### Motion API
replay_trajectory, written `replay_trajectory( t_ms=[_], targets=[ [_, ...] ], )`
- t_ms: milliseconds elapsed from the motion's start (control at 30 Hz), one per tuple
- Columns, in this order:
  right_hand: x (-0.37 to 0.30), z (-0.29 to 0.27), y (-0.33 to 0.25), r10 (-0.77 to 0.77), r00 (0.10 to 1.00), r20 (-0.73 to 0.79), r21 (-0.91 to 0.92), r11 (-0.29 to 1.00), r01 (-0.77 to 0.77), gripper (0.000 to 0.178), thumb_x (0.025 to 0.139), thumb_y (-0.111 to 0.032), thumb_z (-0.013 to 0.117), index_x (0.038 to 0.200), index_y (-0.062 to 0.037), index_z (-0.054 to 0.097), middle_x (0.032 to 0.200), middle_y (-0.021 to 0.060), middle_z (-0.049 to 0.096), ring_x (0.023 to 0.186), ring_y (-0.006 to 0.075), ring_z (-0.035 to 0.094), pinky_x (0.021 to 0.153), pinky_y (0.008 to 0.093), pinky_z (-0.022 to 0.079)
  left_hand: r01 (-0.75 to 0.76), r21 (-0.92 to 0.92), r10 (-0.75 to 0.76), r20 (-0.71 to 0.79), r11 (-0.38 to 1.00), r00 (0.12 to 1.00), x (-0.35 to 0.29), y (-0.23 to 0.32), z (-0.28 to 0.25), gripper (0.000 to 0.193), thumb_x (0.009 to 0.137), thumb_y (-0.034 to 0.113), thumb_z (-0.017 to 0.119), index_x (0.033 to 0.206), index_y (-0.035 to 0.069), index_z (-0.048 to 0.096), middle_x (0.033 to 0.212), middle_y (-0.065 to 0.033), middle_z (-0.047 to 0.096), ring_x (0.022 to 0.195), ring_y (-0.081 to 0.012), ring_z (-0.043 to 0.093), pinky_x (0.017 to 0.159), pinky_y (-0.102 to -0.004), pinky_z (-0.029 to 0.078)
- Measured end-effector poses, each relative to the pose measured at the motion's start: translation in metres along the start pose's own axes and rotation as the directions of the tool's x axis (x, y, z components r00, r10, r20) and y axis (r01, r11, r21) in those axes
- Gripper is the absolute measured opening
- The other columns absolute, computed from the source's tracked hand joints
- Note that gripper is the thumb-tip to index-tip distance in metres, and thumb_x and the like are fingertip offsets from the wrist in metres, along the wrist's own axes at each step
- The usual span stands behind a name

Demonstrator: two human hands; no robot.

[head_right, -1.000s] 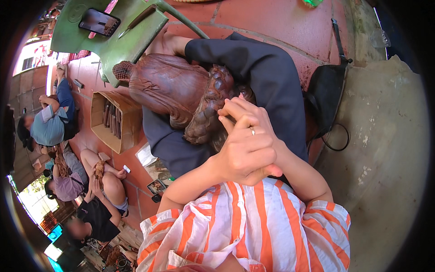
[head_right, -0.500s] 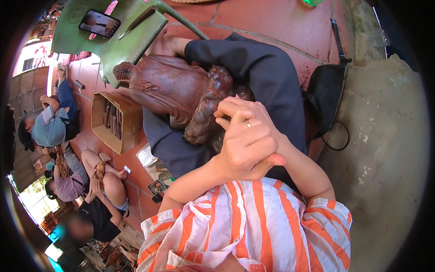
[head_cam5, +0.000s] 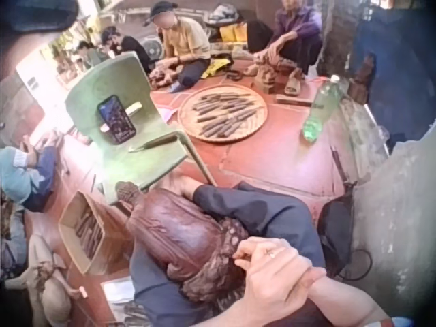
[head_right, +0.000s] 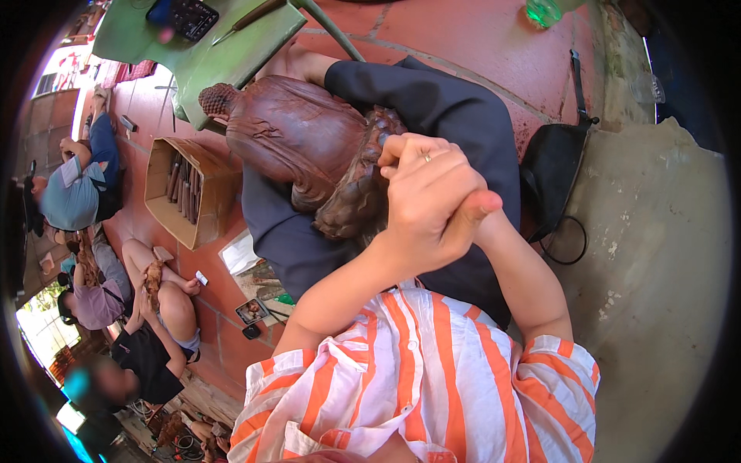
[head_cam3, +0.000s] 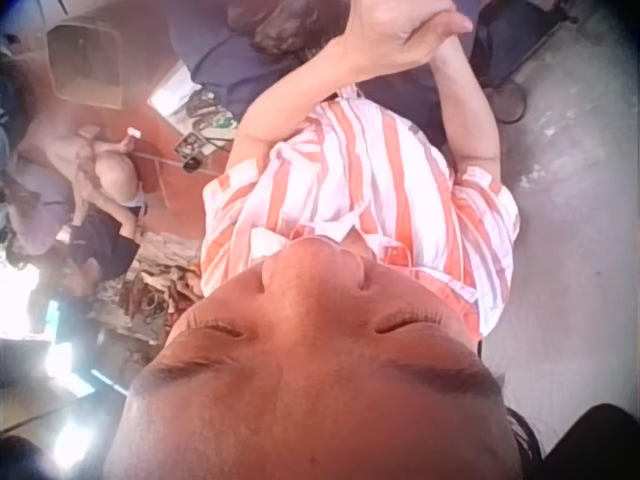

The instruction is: The person sits on the floor and uses a small carving tool to shape and smooth the surface of a wooden Buddha statue resting on their lap. They repeatedly scrape and refine the base and lower body of the statue, rotating it occasionally to access different areas.

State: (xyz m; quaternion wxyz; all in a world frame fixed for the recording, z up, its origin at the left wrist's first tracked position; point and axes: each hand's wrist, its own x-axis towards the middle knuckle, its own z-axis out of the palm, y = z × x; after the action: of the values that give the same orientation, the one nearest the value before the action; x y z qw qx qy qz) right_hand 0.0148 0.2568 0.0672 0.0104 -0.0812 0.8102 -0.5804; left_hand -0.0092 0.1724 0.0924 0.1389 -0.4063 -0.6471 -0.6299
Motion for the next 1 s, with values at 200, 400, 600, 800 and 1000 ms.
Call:
replay_trajectory(
  t_ms=[200,400,600,800,1000],
  targets=[
    [0.003,0.002,-0.026,0.281,0.958,0.060,0.036,0.958,-0.283,0.023,0.099,-0.016,0.057,0.113,0.0008,0.054,0.108,0.0124,0.057,0.102,0.0226,0.056,0.091,0.0302,0.046,0.096,-0.048,-0.100,-0.072,0.994,0.992,-0.001,0.007,0.004,0.035,0.086,0.032,0.069,0.070,0.005,0.054,0.066,-0.0097,0.049,0.062,-0.0317,0.048,0.072,-0.0414,0.040],
    [0.004,-0.006,-0.014,0.107,0.988,0.112,0.088,0.989,-0.117,0.021,0.098,-0.014,0.057,0.112,0.0016,0.056,0.107,0.0139,0.057,0.103,0.0234,0.056,0.089,0.0321,0.048,0.066,-0.012,-0.067,-0.119,0.998,0.991,0.001,0.004,0.003,0.035,0.086,0.031,0.069,0.069,0.005,0.053,0.066,-0.0096,0.048,0.062,-0.0322,0.049,0.071,-0.0413,0.039],
    [0.006,-0.003,0.000,0.093,0.993,0.066,0.167,0.981,-0.103,0.020,0.095,-0.012,0.060,0.109,0.0016,0.056,0.105,0.0137,0.058,0.100,0.0246,0.057,0.088,0.0336,0.047,0.088,-0.034,-0.092,-0.155,0.996,0.984,0.002,0.000,0.002,0.038,0.088,0.034,0.067,0.069,0.005,0.052,0.065,-0.0099,0.048,0.062,-0.0318,0.047,0.067,-0.0413,0.036],
    [0.019,-0.003,-0.023,0.092,0.993,0.080,-0.150,0.986,-0.079,0.016,0.093,-0.010,0.063,0.104,0.0001,0.058,0.100,0.0114,0.061,0.096,0.0234,0.058,0.084,0.0327,0.047,0.074,0.009,-0.072,-0.129,0.997,0.989,0.004,-0.002,-0.003,0.040,0.091,0.034,0.066,0.070,0.002,0.053,0.065,-0.0116,0.049,0.061,-0.0312,0.048,0.064,-0.0394,0.037],
    [0.015,0.001,-0.018,0.168,0.985,0.032,-0.197,0.967,-0.159,0.016,0.093,-0.010,0.065,0.102,0.0005,0.058,0.095,0.0090,0.061,0.088,0.0174,0.058,0.079,0.0293,0.048,0.018,0.041,-0.015,-0.055,0.999,0.998,0.012,-0.004,-0.004,0.042,0.090,0.035,0.067,0.070,0.000,0.054,0.064,-0.0120,0.048,0.060,-0.0319,0.048,0.061,-0.0389,0.037]
  ],
)
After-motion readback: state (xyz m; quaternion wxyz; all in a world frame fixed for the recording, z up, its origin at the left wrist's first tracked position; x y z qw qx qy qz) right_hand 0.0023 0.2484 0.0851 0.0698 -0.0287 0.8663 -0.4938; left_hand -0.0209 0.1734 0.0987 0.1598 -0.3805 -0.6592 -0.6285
